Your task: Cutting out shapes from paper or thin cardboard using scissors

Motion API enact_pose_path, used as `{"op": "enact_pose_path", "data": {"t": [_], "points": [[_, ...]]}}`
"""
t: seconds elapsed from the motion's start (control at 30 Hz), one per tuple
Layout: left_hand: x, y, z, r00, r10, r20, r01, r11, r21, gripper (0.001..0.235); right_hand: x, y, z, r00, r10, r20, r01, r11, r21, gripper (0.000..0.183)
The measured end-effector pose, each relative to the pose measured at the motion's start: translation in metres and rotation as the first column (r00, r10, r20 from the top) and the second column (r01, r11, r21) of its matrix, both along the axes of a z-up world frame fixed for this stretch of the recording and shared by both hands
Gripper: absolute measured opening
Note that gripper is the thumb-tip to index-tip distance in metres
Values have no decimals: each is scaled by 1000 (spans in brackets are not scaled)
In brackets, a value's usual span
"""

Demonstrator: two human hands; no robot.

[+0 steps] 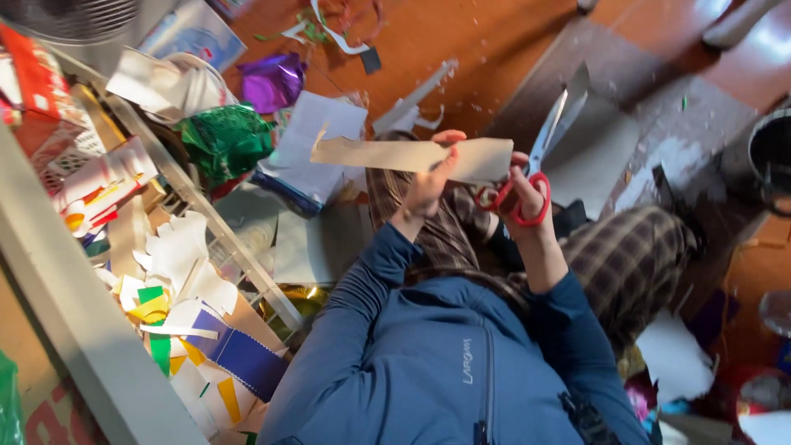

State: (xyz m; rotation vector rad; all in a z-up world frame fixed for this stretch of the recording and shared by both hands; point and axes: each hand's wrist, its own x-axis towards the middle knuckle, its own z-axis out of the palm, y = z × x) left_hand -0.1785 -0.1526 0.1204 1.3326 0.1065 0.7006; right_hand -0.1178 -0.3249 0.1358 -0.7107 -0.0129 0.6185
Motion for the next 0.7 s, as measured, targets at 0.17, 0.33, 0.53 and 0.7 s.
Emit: {"op": "enact_pose_path", "data": {"t": [0.17, 0.33, 0.53, 0.7], "points": [[-7, -6, 10, 1000, -6, -20, 6, 1000, -18, 27, 7, -2, -26, 997, -27, -74, 25, 999, -39, 44], [-12, -15, 16, 999, -26, -32, 25, 999, -36, 35, 9, -2, -38, 999, -19, -36, 16, 996, -91, 57], [-9, -12, 13, 998, -44, -48, 40, 995, -92, 45, 10, -2, -44, 1000, -11, -9, 10, 997, -78, 61], [-10, -11, 24, 996, -47, -81, 42, 997, -64, 42, 10, -2, -32, 973, 21, 230, 51, 952, -302, 59]]}}
